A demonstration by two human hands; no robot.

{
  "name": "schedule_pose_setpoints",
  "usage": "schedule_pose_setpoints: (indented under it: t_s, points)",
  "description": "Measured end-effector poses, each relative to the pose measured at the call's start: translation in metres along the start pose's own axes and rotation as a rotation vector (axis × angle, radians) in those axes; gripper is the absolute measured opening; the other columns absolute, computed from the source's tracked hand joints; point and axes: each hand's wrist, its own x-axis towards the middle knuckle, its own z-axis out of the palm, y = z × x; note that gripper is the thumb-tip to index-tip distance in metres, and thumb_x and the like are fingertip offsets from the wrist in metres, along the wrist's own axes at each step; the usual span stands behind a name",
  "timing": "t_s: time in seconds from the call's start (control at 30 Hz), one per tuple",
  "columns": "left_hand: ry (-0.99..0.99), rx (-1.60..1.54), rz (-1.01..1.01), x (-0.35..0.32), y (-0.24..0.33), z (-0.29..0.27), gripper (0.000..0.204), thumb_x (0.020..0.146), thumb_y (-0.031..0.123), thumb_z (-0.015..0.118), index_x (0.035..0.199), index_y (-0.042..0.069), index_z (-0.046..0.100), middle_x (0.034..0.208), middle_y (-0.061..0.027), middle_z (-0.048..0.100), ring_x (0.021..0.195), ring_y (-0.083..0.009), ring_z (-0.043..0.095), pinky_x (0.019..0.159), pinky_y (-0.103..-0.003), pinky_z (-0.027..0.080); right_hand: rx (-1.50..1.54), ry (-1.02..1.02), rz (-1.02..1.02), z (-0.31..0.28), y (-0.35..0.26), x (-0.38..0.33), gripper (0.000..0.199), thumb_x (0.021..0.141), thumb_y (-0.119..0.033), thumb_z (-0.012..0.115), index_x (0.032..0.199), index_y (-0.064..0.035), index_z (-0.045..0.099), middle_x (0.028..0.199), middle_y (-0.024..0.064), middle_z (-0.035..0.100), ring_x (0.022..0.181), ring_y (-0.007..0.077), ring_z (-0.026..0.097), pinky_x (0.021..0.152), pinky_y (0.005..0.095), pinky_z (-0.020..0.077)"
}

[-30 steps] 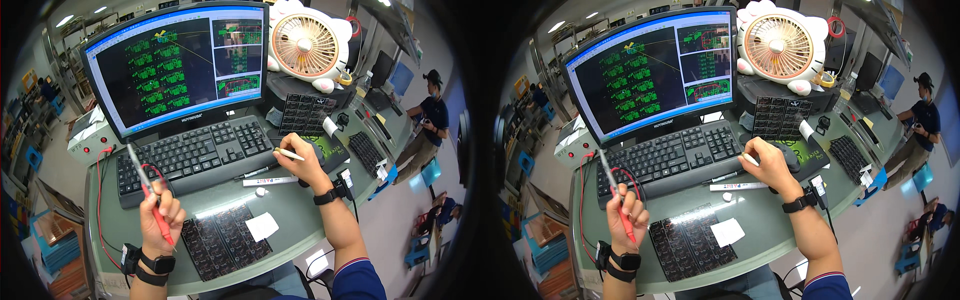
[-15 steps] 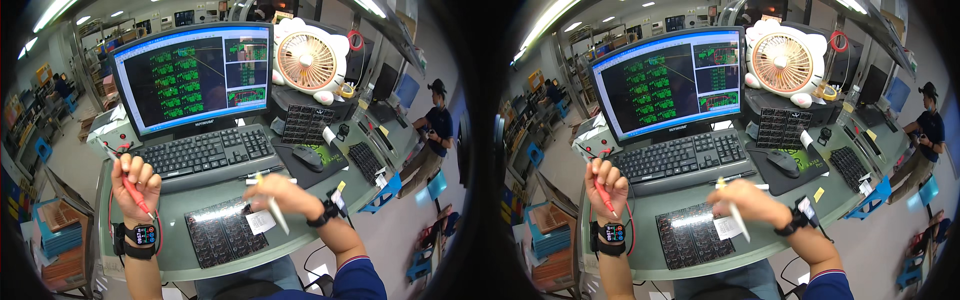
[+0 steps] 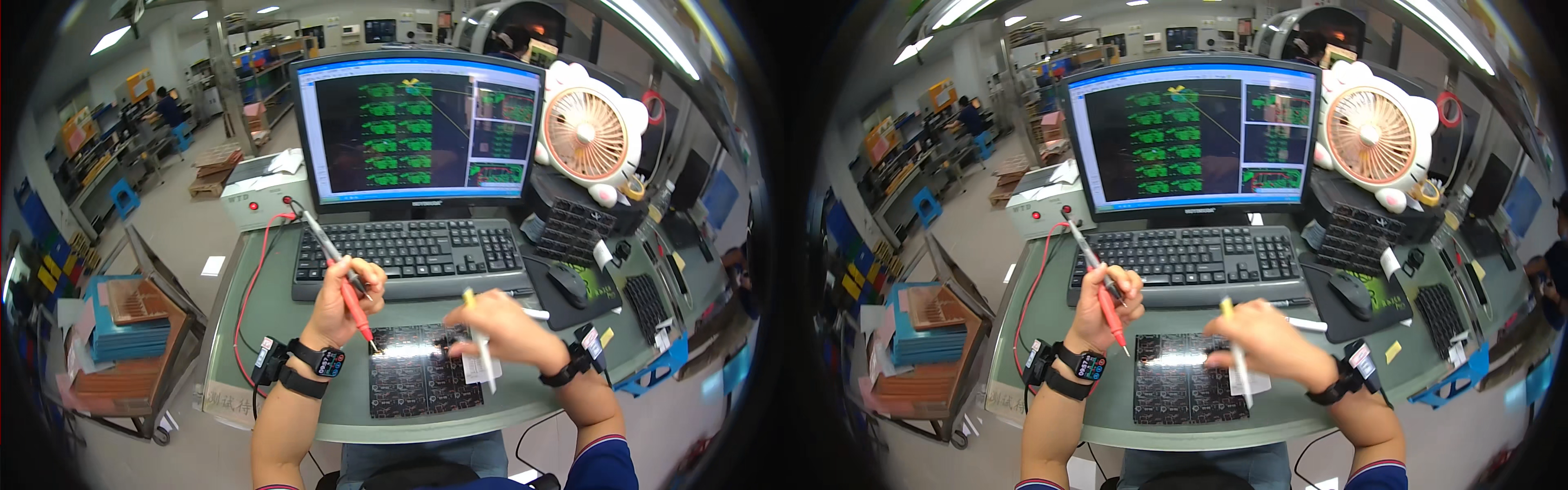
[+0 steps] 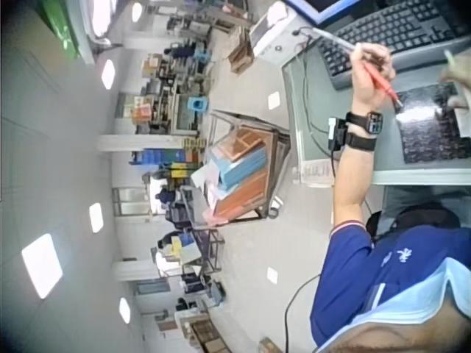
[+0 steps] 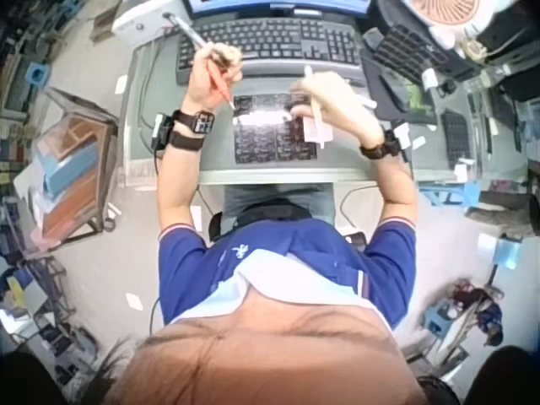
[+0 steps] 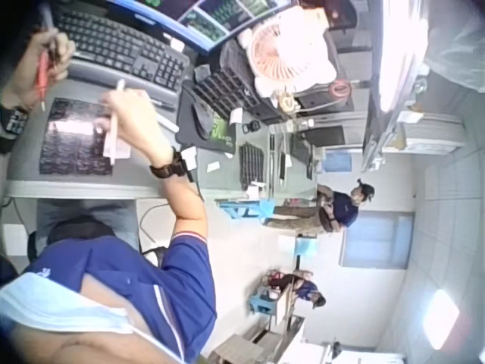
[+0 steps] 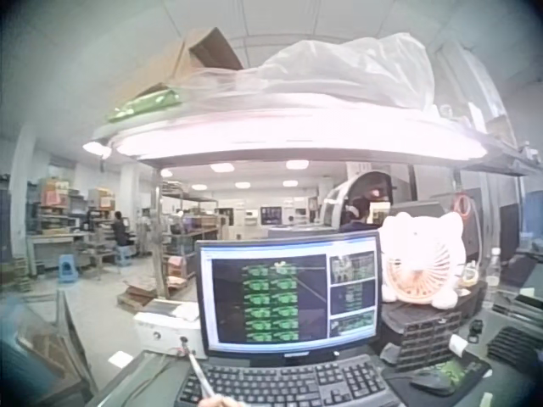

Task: Testing a printed circuit board using multimeter probes and a computer interface.

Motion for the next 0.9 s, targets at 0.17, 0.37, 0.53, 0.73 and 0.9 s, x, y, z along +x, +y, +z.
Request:
schedule_pose_setpoints:
  t_s: [0.17, 0.37, 0.53, 0.73, 0.9]
  points:
    - [-0.01, 0.146, -0.107, 0.006, -0.011, 0.008, 0.055, 0.101, 0.045, 0.034, 0.084, 0.001, 0.062, 0.076, -0.0075, 0.053, 0.051, -0.0099, 0.034, 0.048, -0.026, 0.028, 0.108, 0.393, 0.164, 0.002, 0.066, -0.014, 0.016, 0.083, -0.018, 0.072, 0.093, -0.0075, 0.065, 0.09, 0.0077, 0.068, 0.085, 0.0287, 0.063, 0.076, 0.0385, 0.0486]
    - [0.048, 0.414, -0.265, 0.009, -0.02, 0.023, 0.062, 0.101, 0.049, 0.033, 0.1, -0.004, 0.066, 0.065, -0.0027, 0.051, 0.048, -0.0072, 0.042, 0.041, -0.021, 0.032, 0.059, 0.505, 0.213, 0.015, 0.09, -0.013, 0.014, 0.086, -0.018, 0.068, 0.095, -0.0092, 0.063, 0.086, 0.0067, 0.066, 0.082, 0.0285, 0.062, 0.076, 0.0381, 0.0472]
    - [0.057, 0.532, -0.353, 0.011, -0.038, 0.047, 0.064, 0.102, 0.05, 0.031, 0.11, -0.004, 0.065, 0.071, -0.0075, 0.058, 0.049, -0.0096, 0.052, 0.039, -0.019, 0.037, -0.013, 0.486, 0.176, 0.015, 0.094, -0.021, 0.012, 0.085, -0.018, 0.069, 0.091, -0.0096, 0.062, 0.079, 0.0048, 0.065, 0.077, 0.026, 0.063, 0.074, 0.0377, 0.0461]
    - [0.003, 0.525, -0.451, -0.006, -0.029, 0.045, 0.06, 0.101, 0.05, 0.034, 0.125, -0.001, 0.056, 0.094, -0.0157, 0.067, 0.071, -0.0232, 0.068, 0.062, -0.03, 0.054, -0.036, 0.432, 0.15, 0.017, 0.091, -0.02, 0.013, 0.083, -0.016, 0.071, 0.091, -0.0086, 0.063, 0.079, 0.0051, 0.065, 0.08, 0.0277, 0.062, 0.077, 0.0384, 0.0464]
    - [-0.031, 0.456, -0.478, -0.008, -0.034, 0.043, 0.041, 0.101, 0.031, 0.046, 0.122, -0.003, 0.057, 0.104, -0.0152, 0.065, 0.088, -0.0199, 0.068, 0.069, -0.027, 0.054, -0.064, 0.466, 0.113, 0.019, 0.094, -0.021, 0.011, 0.083, -0.017, 0.071, 0.088, -0.0097, 0.063, 0.073, 0.0046, 0.063, 0.071, 0.0244, 0.061, 0.073, 0.0375, 0.046]
